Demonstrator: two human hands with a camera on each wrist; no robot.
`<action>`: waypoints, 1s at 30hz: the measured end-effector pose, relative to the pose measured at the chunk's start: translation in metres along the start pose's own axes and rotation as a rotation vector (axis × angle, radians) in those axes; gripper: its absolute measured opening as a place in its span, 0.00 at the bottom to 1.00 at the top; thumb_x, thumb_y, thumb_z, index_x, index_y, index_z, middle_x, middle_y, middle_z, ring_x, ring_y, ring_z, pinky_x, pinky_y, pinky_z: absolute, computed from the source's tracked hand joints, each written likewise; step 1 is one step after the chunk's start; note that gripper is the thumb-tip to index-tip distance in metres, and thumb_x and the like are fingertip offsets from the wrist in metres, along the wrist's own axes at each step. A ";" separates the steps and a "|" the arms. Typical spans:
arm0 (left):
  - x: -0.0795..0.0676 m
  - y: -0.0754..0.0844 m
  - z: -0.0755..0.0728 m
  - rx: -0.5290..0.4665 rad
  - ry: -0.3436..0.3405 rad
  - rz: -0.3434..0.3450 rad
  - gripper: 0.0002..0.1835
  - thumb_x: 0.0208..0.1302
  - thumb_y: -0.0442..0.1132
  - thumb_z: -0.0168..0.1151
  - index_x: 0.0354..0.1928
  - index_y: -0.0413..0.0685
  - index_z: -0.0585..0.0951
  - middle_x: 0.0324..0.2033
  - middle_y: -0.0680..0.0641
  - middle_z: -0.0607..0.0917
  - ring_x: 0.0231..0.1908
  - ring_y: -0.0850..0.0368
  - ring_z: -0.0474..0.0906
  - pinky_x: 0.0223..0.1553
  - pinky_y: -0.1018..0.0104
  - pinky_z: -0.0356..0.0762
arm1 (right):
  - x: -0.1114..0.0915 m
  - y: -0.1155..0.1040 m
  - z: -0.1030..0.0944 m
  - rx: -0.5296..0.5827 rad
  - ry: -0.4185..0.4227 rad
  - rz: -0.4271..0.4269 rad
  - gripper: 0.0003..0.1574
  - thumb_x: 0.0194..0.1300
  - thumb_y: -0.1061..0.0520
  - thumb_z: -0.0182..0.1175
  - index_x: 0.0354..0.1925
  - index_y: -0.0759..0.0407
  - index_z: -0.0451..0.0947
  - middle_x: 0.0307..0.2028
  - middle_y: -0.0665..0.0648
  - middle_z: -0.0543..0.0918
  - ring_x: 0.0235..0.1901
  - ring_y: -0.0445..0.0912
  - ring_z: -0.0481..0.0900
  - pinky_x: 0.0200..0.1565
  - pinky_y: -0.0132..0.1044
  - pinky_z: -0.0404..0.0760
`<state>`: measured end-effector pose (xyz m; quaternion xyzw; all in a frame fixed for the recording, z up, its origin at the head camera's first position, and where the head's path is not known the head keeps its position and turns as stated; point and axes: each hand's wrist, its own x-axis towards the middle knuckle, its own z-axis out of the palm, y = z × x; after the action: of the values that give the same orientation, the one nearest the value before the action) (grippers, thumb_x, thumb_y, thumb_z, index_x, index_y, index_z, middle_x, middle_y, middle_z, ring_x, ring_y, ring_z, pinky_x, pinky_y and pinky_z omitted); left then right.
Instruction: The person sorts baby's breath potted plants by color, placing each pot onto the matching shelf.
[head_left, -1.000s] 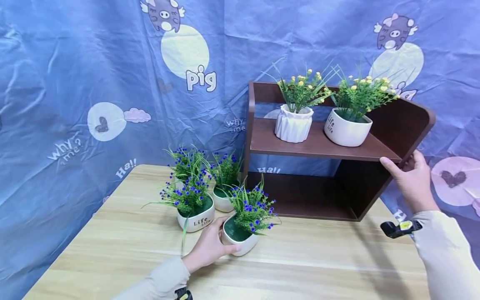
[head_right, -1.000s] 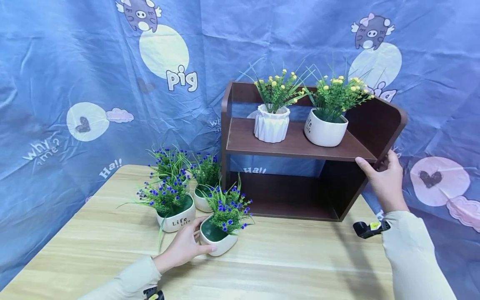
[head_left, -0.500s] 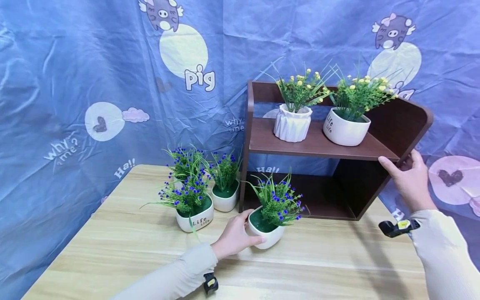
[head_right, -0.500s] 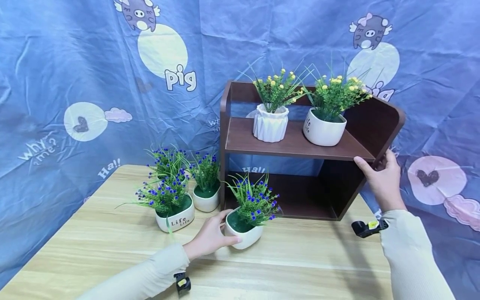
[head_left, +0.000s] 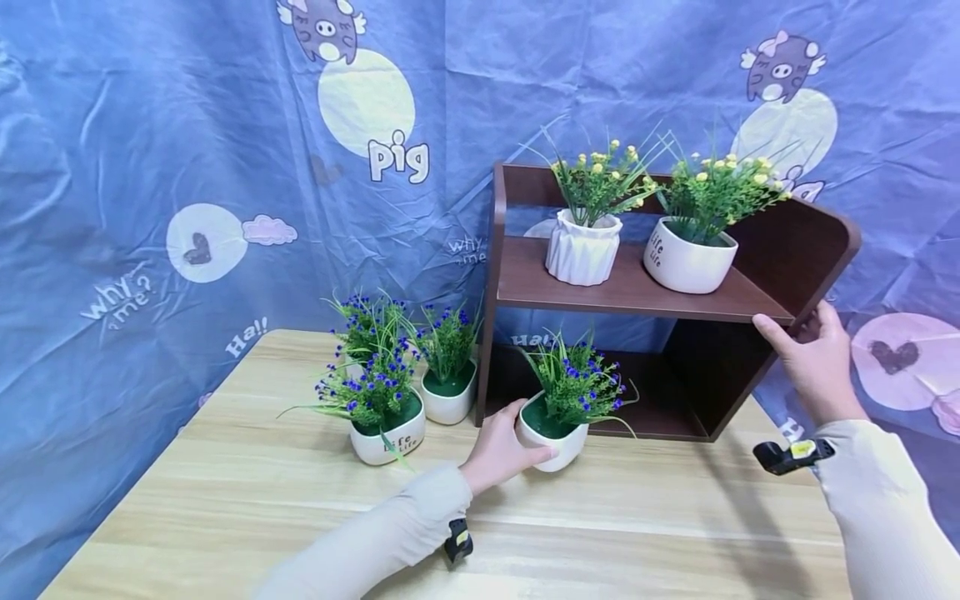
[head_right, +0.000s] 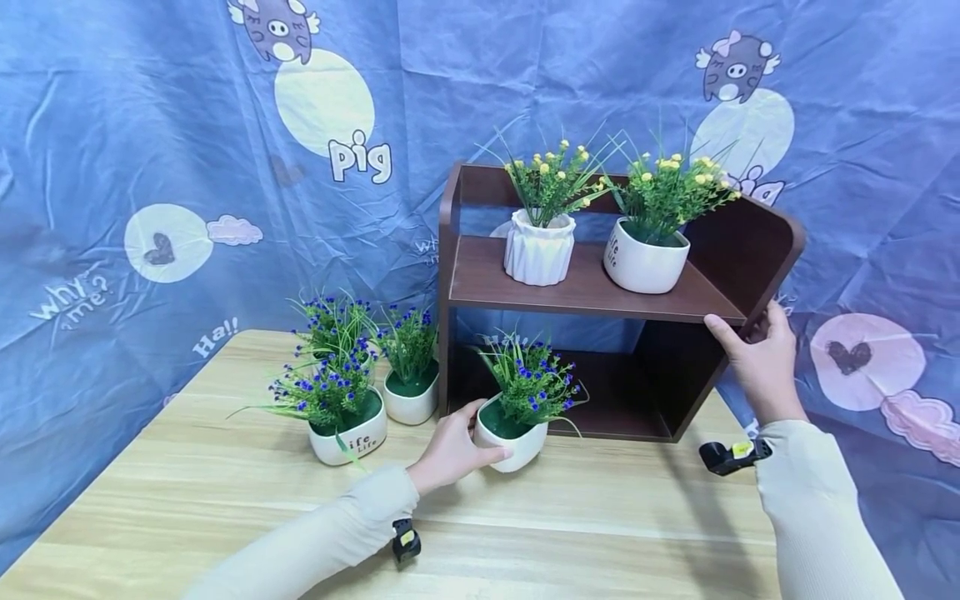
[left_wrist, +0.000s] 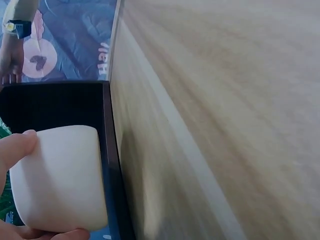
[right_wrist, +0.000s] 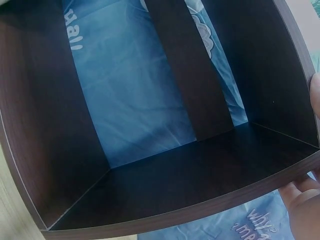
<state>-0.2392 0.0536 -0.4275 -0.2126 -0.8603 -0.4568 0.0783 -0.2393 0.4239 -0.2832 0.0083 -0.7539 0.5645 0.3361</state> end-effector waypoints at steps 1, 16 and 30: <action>0.002 0.000 0.002 0.000 0.010 0.000 0.42 0.37 0.53 0.72 0.56 0.43 0.69 0.45 0.47 0.79 0.44 0.54 0.75 0.43 0.67 0.72 | 0.000 0.000 0.000 -0.004 0.002 0.001 0.32 0.52 0.65 0.62 0.55 0.55 0.65 0.40 0.44 0.75 0.40 0.33 0.72 0.36 0.15 0.70; 0.030 0.008 0.045 -0.041 0.237 -0.113 0.39 0.34 0.51 0.73 0.53 0.47 0.71 0.41 0.50 0.80 0.42 0.52 0.76 0.42 0.64 0.73 | 0.002 0.004 0.002 0.094 -0.007 0.001 0.33 0.50 0.67 0.63 0.55 0.56 0.66 0.40 0.46 0.76 0.39 0.34 0.73 0.36 0.15 0.70; 0.055 0.020 0.081 -0.071 0.488 -0.220 0.41 0.34 0.47 0.74 0.56 0.48 0.70 0.46 0.46 0.78 0.42 0.47 0.77 0.41 0.59 0.75 | 0.002 0.003 0.000 0.006 -0.001 0.013 0.33 0.52 0.65 0.63 0.56 0.54 0.64 0.40 0.44 0.75 0.40 0.33 0.72 0.36 0.15 0.69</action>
<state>-0.2751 0.1460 -0.4402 -0.0040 -0.8173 -0.5300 0.2259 -0.2419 0.4253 -0.2850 0.0048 -0.7525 0.5688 0.3320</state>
